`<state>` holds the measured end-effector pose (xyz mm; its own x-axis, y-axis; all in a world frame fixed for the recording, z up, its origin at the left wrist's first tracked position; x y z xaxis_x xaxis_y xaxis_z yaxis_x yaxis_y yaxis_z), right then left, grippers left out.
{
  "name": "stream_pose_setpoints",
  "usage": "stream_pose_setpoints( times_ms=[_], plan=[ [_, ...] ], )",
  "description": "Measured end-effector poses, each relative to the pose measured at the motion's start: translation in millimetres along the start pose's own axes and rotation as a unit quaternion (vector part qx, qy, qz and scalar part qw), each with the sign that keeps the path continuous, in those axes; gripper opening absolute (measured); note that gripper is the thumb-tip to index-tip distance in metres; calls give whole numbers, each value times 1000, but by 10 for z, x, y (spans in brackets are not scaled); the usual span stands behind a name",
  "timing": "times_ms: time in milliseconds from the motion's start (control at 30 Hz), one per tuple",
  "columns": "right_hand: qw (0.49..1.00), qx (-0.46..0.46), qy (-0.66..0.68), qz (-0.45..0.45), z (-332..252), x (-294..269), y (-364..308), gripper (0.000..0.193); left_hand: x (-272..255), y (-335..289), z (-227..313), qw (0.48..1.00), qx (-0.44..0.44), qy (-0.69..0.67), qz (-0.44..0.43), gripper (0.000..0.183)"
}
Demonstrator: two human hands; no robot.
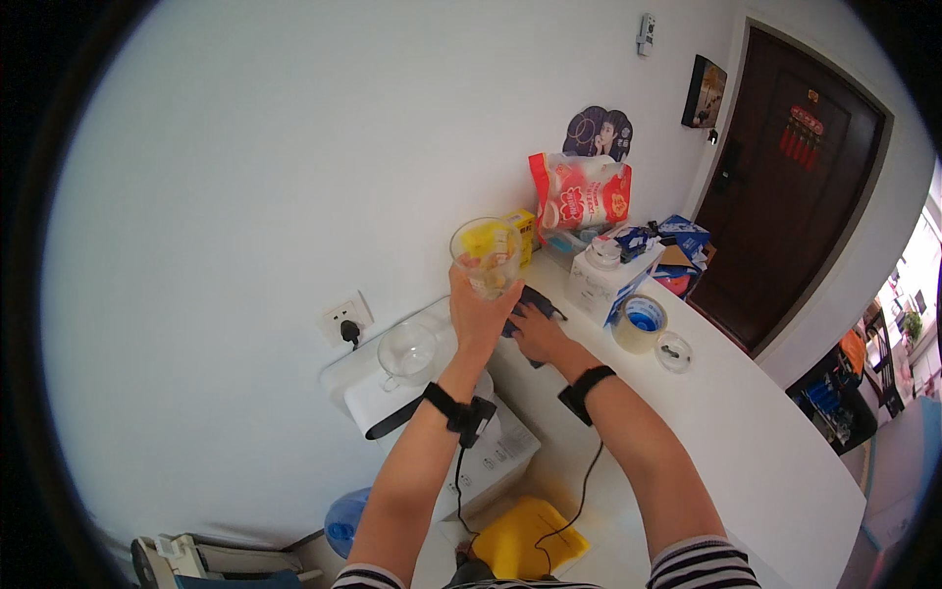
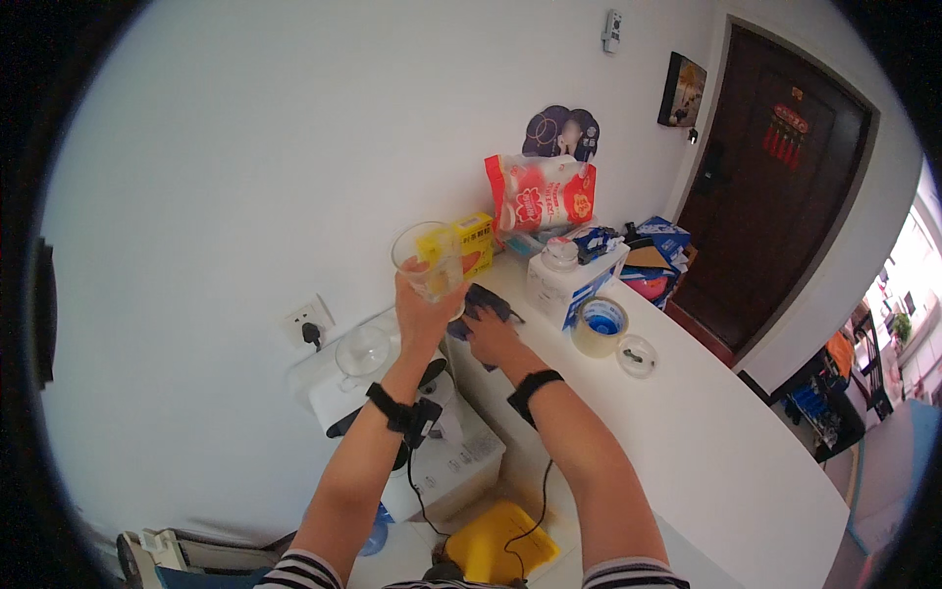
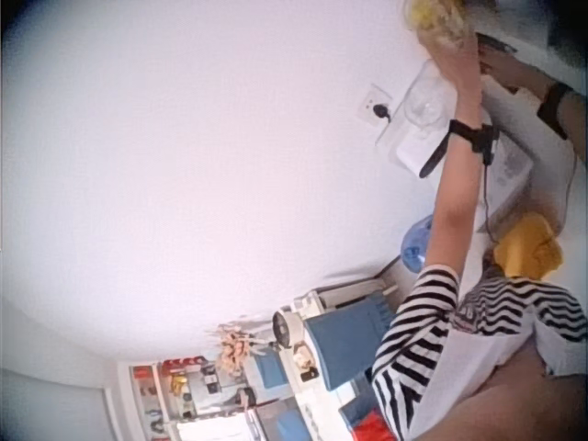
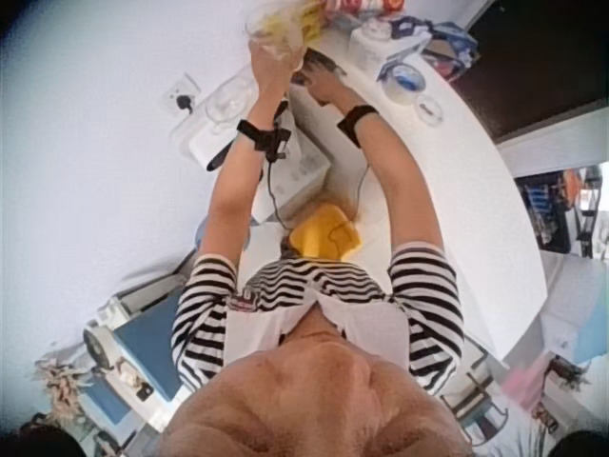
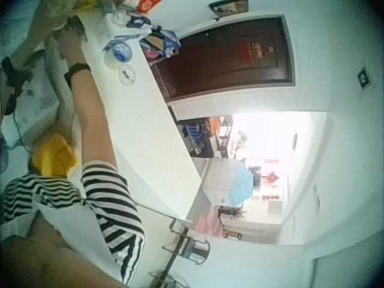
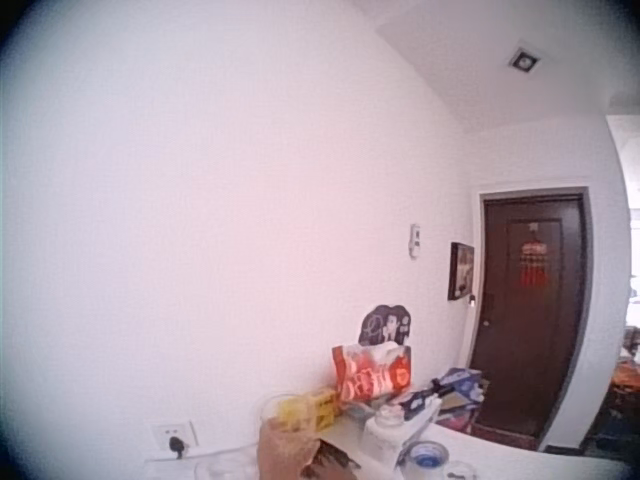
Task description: The person wipes the top of a white cabinet and the side of a water dispenser with a blue cloth by hand, moving around the furniture to reach different surfaces.
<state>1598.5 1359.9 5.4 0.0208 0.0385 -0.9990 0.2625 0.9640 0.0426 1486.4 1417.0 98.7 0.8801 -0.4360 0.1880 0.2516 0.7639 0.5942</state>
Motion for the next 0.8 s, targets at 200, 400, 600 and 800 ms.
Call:
stream_pose_setpoints(
  times_ms=[200, 400, 600, 800],
  plan=[
    [998, 30, 16, 46, 312, -57, -1102, 46, 310, 18, -297, 995, 44, 91, -14, 58],
    [995, 91, 32, 23, 393, -223, -1949, 48, 545, 95, -649, 994, 10, 93, -48, 56],
    [991, 131, 23, -21, 329, -292, -1987, 48, 770, 45, -963, 995, -8, 99, 21, 78],
    [990, 139, 6, -24, 433, -198, -1956, 48, 925, 56, -1094, 992, -25, 96, -72, 90]
  ],
)
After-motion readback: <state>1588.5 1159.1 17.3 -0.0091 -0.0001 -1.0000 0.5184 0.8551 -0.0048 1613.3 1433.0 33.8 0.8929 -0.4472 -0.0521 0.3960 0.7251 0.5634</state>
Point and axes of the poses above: each hand's wrist, its own y-axis towards the middle knuckle, its own x-axis out of the palm, z = x × y, the point moved 4 cm from there along y, towards the middle knuckle, and after that the axes turned 15 degrees about -y, right-handed, at the moved point
